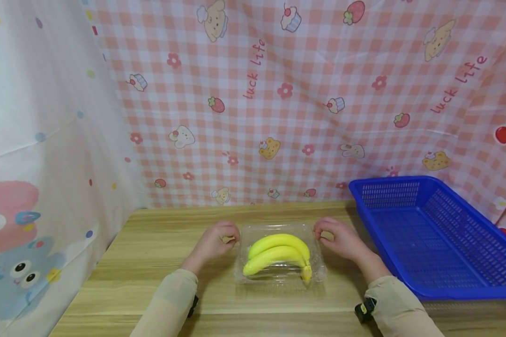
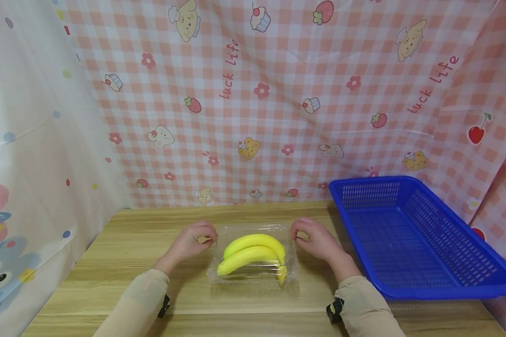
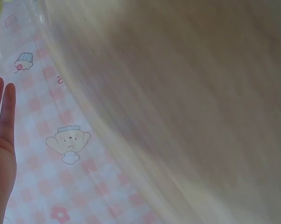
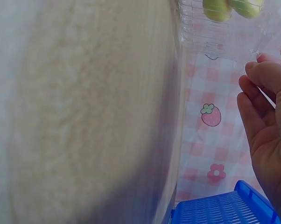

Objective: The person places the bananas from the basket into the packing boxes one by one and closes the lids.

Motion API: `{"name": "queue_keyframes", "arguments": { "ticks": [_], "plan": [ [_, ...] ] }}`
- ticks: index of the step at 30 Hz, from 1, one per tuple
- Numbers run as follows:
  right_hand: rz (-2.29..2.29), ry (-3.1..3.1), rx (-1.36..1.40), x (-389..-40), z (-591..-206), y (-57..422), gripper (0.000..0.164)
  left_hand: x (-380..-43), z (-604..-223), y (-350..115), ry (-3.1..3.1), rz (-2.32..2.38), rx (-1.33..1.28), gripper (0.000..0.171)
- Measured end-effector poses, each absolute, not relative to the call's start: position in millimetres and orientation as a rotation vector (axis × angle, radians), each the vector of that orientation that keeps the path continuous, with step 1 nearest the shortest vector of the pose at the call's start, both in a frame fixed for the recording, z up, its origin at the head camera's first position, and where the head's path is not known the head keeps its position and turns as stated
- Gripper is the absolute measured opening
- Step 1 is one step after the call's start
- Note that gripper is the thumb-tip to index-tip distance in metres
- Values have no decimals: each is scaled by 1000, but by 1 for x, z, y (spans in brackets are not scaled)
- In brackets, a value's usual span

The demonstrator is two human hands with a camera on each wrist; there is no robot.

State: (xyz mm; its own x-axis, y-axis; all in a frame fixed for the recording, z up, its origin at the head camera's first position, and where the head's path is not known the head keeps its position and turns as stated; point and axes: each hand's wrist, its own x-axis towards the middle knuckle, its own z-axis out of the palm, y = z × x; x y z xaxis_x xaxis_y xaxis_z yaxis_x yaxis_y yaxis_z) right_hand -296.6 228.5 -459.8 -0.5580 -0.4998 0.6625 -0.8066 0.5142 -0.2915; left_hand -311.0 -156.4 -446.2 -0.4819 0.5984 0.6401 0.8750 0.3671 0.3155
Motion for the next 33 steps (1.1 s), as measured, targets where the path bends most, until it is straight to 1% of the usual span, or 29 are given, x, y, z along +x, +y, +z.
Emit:
{"name": "queue_keyframes", "arguments": {
  "ticks": [11,22,30,33],
  "plan": [
    [780,-2278,1028,-292,-457,227,37,-311,-446,-158,-2212,-840,-1304,29],
    [730,-2396,911,-279,-446,224,34,-302,-441,-162,-2385,-784,-1230,20],
    [707,-2373,907,-267,-439,220,35,-288,-431,-164,-2435,-773,-1222,13],
    [734,-2367,880,-262,-437,219,34,-281,-427,-163,-2491,-821,-1179,11]
  ]
}}
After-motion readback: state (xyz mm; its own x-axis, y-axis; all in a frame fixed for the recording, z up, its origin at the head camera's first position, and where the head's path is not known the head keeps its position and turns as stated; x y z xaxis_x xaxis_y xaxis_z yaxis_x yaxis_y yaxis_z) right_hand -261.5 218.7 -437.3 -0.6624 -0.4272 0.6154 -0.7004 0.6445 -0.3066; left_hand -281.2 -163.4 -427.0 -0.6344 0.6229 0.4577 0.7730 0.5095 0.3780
